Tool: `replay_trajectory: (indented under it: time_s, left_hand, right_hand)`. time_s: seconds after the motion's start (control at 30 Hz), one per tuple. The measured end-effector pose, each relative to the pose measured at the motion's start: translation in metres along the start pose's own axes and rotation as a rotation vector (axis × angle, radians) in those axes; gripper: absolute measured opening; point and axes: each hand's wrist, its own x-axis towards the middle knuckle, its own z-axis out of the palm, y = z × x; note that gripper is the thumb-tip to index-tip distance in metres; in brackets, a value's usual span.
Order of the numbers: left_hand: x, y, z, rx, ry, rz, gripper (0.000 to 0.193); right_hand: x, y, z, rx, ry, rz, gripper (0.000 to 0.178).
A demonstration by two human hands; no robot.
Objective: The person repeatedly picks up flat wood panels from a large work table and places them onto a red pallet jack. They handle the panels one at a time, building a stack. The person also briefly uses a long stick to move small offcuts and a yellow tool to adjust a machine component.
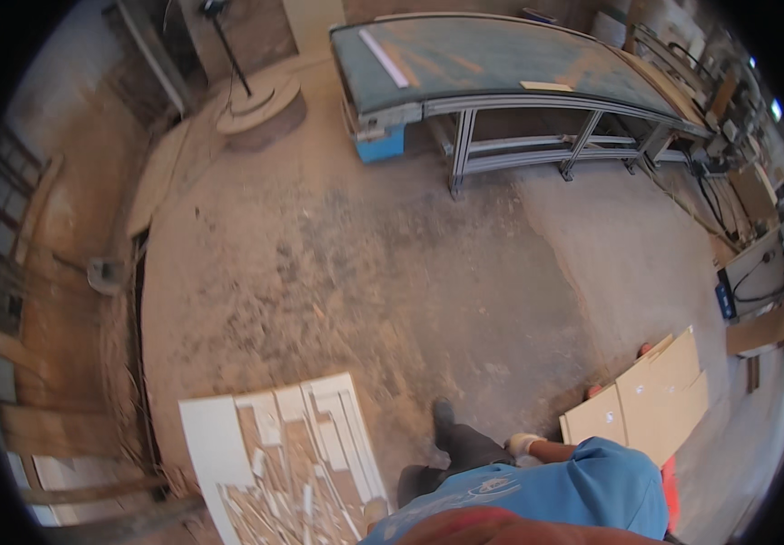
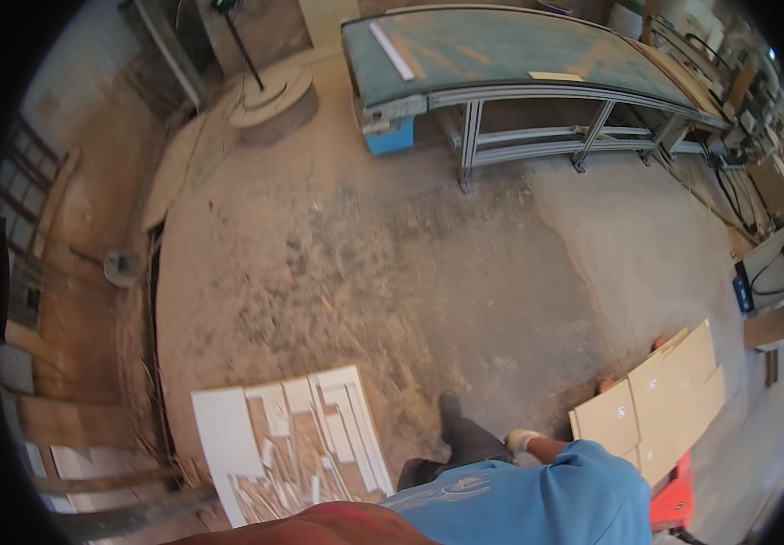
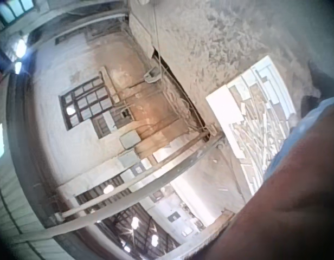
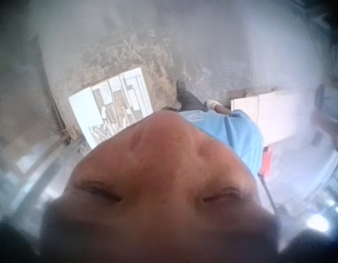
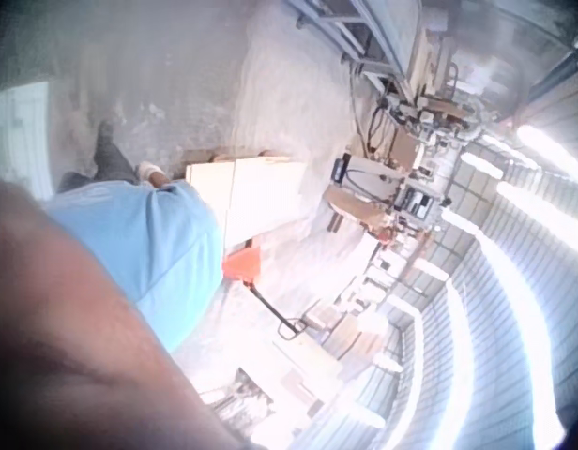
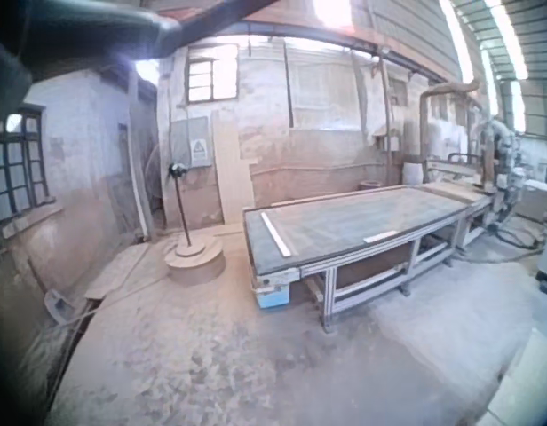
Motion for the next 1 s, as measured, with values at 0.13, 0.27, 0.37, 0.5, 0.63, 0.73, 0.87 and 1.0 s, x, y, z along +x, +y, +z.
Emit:
replay_trajectory:
  time_s: [0.13,0.27,0.37,0.5,0.63,0.73,0.87,1.0]
  left_hand:
    - [0.048,0.11,-0.015,-0.242,-0.049,0.013,0.033]
    - [0.106,0.179,-0.018,0.71,-0.322,0.323,0.034]
    - [0.153,0.225,-0.009,1.197,-0.442,0.472,0.034]
    - [0.249,0.334,0.006,1.059,-0.468,0.361,0.029]
    - [0.345,0.46,0.003,1.201,-0.523,0.443,0.027]
    - [0.425,0.582,0.01,1.455,-0.557,0.597,0.025]
    - [0.509,0.784,0.072,2.034,-0.194,0.891,0.025]
    - [0.504,0.921,0.192,0.247,-0.211,0.473,0.021]
  right_hand:
    - [0.036,0.021,-0.157,0.55,-0.078,0.099,0.039]
    - [0.049,0.04,-0.316,0.307,0.249,0.06,0.037]
    - [0.047,0.035,-0.416,0.316,0.419,0.076,0.038]
    - [0.036,0.021,-0.498,0.37,0.626,0.232,0.046]
    - [0.034,0.011,-0.526,0.636,0.436,0.317,0.052]
    - [0.038,0.016,-0.528,0.893,0.383,0.345,0.042]
    - [0.056,0.053,-0.549,0.964,0.283,0.398,0.035]
    - [0.084,0.127,-0.601,1.016,0.298,0.348,0.034]
